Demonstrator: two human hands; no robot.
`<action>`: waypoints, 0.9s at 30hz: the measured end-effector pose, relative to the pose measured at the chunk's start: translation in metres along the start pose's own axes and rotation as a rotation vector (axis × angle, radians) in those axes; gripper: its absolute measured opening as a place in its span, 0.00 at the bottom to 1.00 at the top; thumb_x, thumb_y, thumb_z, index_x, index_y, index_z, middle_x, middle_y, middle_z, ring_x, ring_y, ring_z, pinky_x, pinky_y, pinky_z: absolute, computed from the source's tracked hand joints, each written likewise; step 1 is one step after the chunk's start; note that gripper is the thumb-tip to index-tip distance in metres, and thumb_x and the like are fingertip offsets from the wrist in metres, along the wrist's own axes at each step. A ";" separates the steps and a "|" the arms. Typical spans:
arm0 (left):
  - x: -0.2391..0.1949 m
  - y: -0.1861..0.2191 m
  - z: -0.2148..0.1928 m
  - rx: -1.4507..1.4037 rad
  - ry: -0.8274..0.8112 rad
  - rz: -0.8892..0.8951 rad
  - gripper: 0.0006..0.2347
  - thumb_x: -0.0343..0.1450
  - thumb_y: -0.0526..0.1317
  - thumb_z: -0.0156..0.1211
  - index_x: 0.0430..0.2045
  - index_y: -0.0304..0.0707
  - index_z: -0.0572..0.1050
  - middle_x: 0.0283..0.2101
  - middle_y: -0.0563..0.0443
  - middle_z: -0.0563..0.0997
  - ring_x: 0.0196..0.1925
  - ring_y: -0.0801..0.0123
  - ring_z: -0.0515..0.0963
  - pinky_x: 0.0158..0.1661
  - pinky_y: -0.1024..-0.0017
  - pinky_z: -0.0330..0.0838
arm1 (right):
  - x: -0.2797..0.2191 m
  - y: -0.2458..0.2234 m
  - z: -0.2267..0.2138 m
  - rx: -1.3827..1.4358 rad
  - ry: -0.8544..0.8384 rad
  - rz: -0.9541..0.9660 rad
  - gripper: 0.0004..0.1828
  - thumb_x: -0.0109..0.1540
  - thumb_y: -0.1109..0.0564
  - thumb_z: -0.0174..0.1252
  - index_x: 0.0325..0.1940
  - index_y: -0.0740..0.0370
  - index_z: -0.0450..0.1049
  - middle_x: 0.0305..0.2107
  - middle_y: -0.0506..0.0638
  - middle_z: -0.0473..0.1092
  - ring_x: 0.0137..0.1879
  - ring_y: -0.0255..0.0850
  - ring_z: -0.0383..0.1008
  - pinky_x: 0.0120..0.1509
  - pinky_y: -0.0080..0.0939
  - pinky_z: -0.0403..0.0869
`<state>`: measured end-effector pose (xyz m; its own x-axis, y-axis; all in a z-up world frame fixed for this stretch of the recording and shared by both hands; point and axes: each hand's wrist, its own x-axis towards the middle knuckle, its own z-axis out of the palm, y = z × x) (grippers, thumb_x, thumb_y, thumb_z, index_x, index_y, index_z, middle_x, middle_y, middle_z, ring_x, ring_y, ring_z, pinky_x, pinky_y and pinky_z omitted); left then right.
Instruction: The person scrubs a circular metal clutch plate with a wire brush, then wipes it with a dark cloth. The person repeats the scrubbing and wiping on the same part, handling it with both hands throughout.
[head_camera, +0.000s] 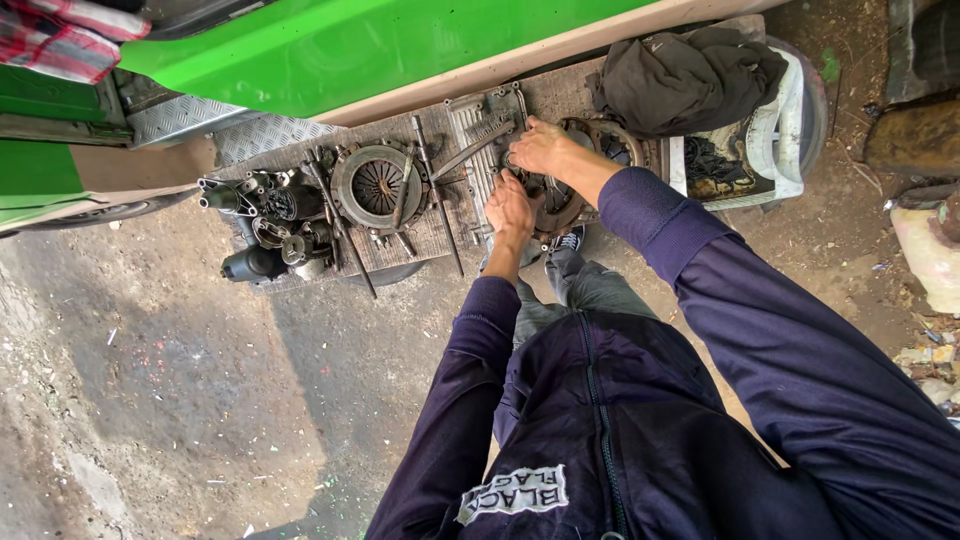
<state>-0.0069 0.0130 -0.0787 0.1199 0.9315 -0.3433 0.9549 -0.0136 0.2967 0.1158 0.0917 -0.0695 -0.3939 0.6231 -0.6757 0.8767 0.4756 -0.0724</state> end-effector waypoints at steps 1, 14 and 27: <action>0.002 0.000 0.005 0.034 0.093 0.045 0.52 0.49 0.64 0.77 0.62 0.27 0.60 0.63 0.32 0.70 0.54 0.55 0.79 0.43 0.64 0.78 | -0.003 -0.002 -0.001 -0.008 0.006 -0.014 0.21 0.70 0.50 0.43 0.66 0.50 0.66 0.64 0.43 0.64 0.71 0.41 0.62 0.82 0.53 0.42; 0.029 -0.066 0.046 0.091 -0.367 -0.237 0.37 0.59 0.69 0.69 0.45 0.33 0.72 0.37 0.51 0.79 0.32 0.71 0.80 0.33 0.73 0.78 | -0.125 -0.003 0.101 1.017 0.734 0.606 0.32 0.63 0.56 0.63 0.69 0.60 0.59 0.64 0.62 0.62 0.69 0.59 0.65 0.72 0.55 0.66; 0.040 -0.099 0.069 -0.279 -0.340 -0.360 0.26 0.56 0.58 0.78 0.30 0.31 0.83 0.32 0.44 0.86 0.28 0.65 0.85 0.31 0.69 0.80 | -0.158 -0.095 0.153 1.002 0.470 0.607 0.37 0.60 0.55 0.64 0.70 0.58 0.57 0.62 0.65 0.59 0.69 0.65 0.62 0.71 0.58 0.66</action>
<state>-0.0782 0.0260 -0.1835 -0.0749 0.6895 -0.7204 0.8492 0.4228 0.3164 0.1371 -0.1474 -0.0681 0.2650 0.8338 -0.4844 0.6937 -0.5138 -0.5048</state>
